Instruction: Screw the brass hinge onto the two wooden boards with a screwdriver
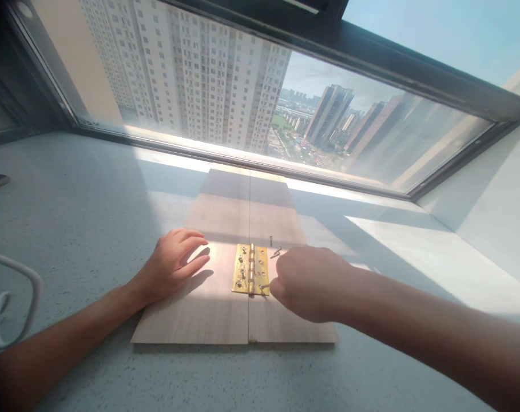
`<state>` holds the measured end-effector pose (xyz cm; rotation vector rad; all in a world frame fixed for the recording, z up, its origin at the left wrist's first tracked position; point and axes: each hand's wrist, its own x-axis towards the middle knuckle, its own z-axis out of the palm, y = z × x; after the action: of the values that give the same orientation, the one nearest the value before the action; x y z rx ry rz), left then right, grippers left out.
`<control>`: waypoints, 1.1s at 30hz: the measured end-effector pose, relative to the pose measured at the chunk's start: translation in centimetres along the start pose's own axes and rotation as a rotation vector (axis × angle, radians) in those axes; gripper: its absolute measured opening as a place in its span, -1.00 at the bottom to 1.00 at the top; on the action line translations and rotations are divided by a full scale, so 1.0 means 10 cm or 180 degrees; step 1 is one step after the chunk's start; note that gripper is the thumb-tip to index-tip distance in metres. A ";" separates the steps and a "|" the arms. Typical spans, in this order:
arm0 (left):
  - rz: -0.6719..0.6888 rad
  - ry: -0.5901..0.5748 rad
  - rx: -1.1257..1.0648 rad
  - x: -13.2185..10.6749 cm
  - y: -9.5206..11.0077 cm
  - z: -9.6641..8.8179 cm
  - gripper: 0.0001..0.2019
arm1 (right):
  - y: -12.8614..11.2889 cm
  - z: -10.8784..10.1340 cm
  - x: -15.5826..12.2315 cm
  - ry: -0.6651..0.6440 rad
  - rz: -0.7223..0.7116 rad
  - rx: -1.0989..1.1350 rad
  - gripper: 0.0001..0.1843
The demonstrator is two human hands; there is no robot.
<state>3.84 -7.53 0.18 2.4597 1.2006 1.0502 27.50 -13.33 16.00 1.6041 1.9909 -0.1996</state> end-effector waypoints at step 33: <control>-0.0196 -0.0031 -0.0245 -0.03 -0.02 -0.02 -0.89 | -0.22 -0.02 0.18 0.0121 -0.0822 -0.0653 -0.73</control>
<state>3.44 -7.67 0.03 2.3521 1.2020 1.0463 25.18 -12.28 14.68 1.2315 2.1677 -0.0600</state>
